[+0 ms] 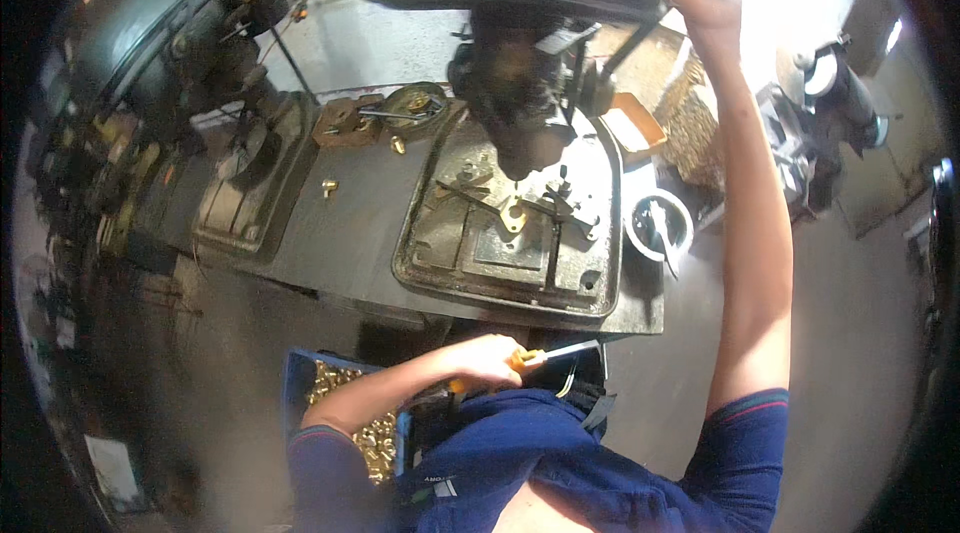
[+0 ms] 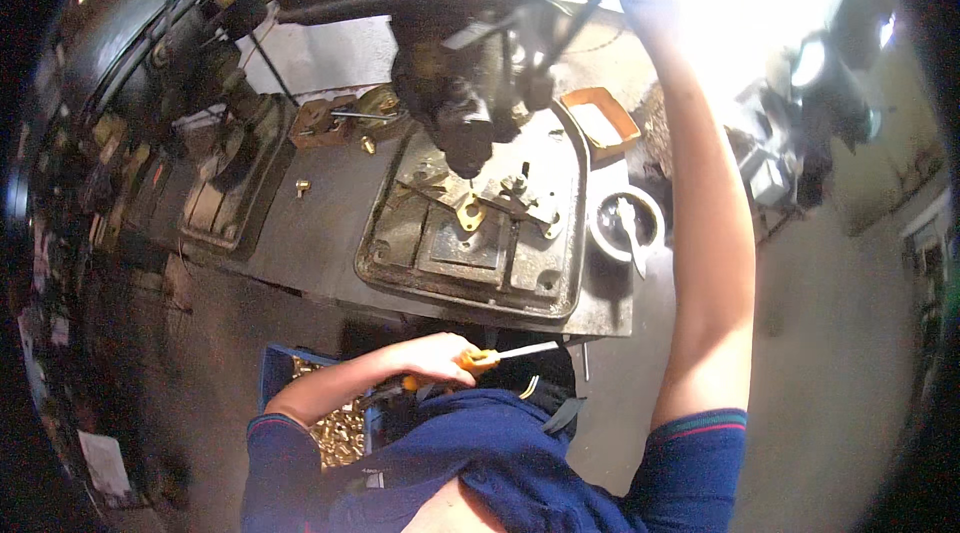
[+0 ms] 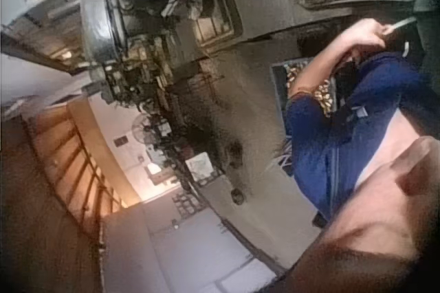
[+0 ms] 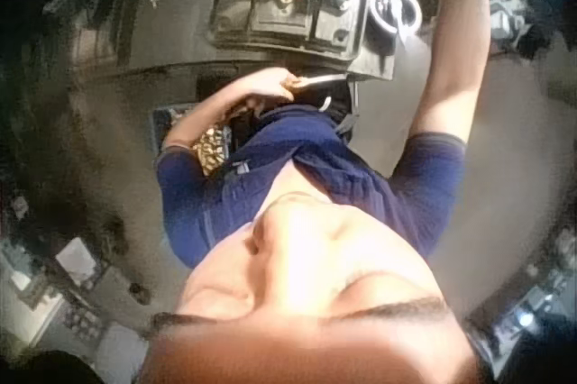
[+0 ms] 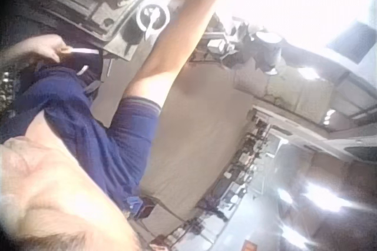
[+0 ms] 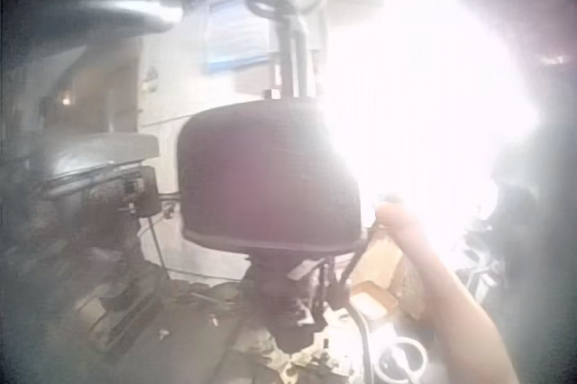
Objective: The person operates a drill press to drill holes into small brass-colored metal parts. They repeatedly pick parts from a blue bin, position them under the drill, lower the spindle to drill, then remove and place the finished parts on the table. The person occasionally uses a deburring tool to clean edges and wipes the work area with a cloth.
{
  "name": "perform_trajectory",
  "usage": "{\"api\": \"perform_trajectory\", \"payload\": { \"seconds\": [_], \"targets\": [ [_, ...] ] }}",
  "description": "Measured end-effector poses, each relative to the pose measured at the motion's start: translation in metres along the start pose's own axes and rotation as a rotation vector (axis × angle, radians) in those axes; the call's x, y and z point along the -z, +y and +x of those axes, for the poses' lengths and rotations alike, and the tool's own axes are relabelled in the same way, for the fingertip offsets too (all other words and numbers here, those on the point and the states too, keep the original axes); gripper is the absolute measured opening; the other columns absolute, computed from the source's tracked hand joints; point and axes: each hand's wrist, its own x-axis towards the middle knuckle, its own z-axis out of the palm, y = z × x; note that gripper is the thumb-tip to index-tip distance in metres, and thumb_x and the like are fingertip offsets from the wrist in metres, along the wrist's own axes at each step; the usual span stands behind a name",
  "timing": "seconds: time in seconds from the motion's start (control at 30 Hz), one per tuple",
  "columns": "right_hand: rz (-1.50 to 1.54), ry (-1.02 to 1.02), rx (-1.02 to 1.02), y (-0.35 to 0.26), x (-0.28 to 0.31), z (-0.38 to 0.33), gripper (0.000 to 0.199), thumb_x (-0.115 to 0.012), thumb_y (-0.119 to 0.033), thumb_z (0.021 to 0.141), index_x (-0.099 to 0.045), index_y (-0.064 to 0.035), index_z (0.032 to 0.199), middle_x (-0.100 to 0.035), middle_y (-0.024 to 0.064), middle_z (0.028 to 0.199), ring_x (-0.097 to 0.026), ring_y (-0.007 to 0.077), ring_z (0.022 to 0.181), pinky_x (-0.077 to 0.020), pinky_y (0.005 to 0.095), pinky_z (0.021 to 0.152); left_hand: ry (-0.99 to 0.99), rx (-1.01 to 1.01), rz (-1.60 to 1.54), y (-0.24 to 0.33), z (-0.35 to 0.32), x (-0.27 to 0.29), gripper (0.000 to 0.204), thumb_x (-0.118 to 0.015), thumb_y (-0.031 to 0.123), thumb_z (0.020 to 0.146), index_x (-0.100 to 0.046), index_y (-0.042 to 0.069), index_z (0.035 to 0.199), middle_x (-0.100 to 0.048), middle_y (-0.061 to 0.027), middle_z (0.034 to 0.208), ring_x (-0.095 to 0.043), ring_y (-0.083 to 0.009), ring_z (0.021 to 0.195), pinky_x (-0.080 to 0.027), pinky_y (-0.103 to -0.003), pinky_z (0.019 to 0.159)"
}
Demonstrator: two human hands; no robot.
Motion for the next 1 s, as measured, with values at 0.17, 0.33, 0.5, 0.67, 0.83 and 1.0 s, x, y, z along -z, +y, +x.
{"api": "perform_trajectory", "payload": {
  "seconds": [0.17,0.33,0.5,0.67,0.83,1.0],
  "targets": [
    [-0.535,-0.204,-0.002,0.017,0.023,0.012,0.019,-0.059,-0.015,0.081,-0.064,0.0003,0.09,-0.06,0.0038,0.079,-0.056,0.0114,0.074,-0.045,0.0257,0.068,-0.057,-0.015,-0.248,-0.06,0.085,-0.053,0.052,-0.07,0.035,0.072,-0.059,0.006,0.113,-0.065,-0.0126,0.089,-0.062,-0.0249,0.08,-0.049,-0.035,0.075],
    [-0.281,-0.107,-0.099,-0.011,0.009,0.005,0.02,-0.058,-0.016,0.083,-0.063,0.0001,0.094,-0.06,0.0051,0.079,-0.055,0.0119,0.073,-0.0451,0.0267,0.071,0.042,0.058,0.357,-0.045,0.035,-0.021,0.064,-0.056,0.049,0.081,-0.049,0.0,0.121,-0.061,-0.0273,0.1,-0.062,-0.0379,0.09,-0.049,-0.045,0.077],
    [-0.103,-0.003,-0.056,0.001,0.009,0.004,0.03,-0.057,-0.005,0.083,-0.058,0.004,0.112,-0.061,0.0086,0.092,-0.057,0.014,0.08,-0.0457,0.0258,0.072,0.356,-0.036,-0.181,-0.085,-0.105,0.056,0.042,-0.061,0.033,0.086,-0.058,0.005,0.117,-0.066,-0.0121,0.102,-0.062,-0.0178,0.091,-0.049,-0.033,0.08],
    [-0.146,0.009,-0.099,0.006,0.019,0.007,0.036,-0.058,-0.003,0.082,-0.055,0.0045,0.117,-0.061,0.0098,0.099,-0.057,0.0153,0.085,-0.0458,0.027,0.077,1.312,0.366,0.391,-0.184,-0.159,0.171,0.017,-0.057,0.011,0.079,-0.064,0.005,0.093,-0.062,-0.0173,0.079,-0.062,-0.0325,0.074,-0.048,-0.041,0.064],
    [-0.202,0.001,-0.103,-0.009,0.023,0.007,0.037,-0.058,-0.003,0.081,-0.054,0.0045,0.117,-0.061,0.01,0.1,-0.057,0.0156,0.087,-0.046,0.0274,0.078,0.923,0.611,0.974,-0.212,-0.122,0.26,0.018,-0.059,0.008,0.073,-0.066,0.009,0.09,-0.063,-0.0123,0.087,-0.063,-0.0283,0.085,-0.048,-0.04,0.07],
    [-0.175,-0.02,-0.108,0.003,0.014,0.007,0.037,-0.058,-0.003,0.081,-0.053,0.0045,0.117,-0.06,0.0103,0.102,-0.056,0.0159,0.088,-0.0461,0.0278,0.079,0.554,0.791,1.07,-0.242,-0.12,0.276,0.018,-0.064,0.013,0.07,-0.067,0.013,0.088,-0.066,-0.0079,0.092,-0.064,-0.0234,0.088,-0.048,-0.037,0.073]
  ]
}}
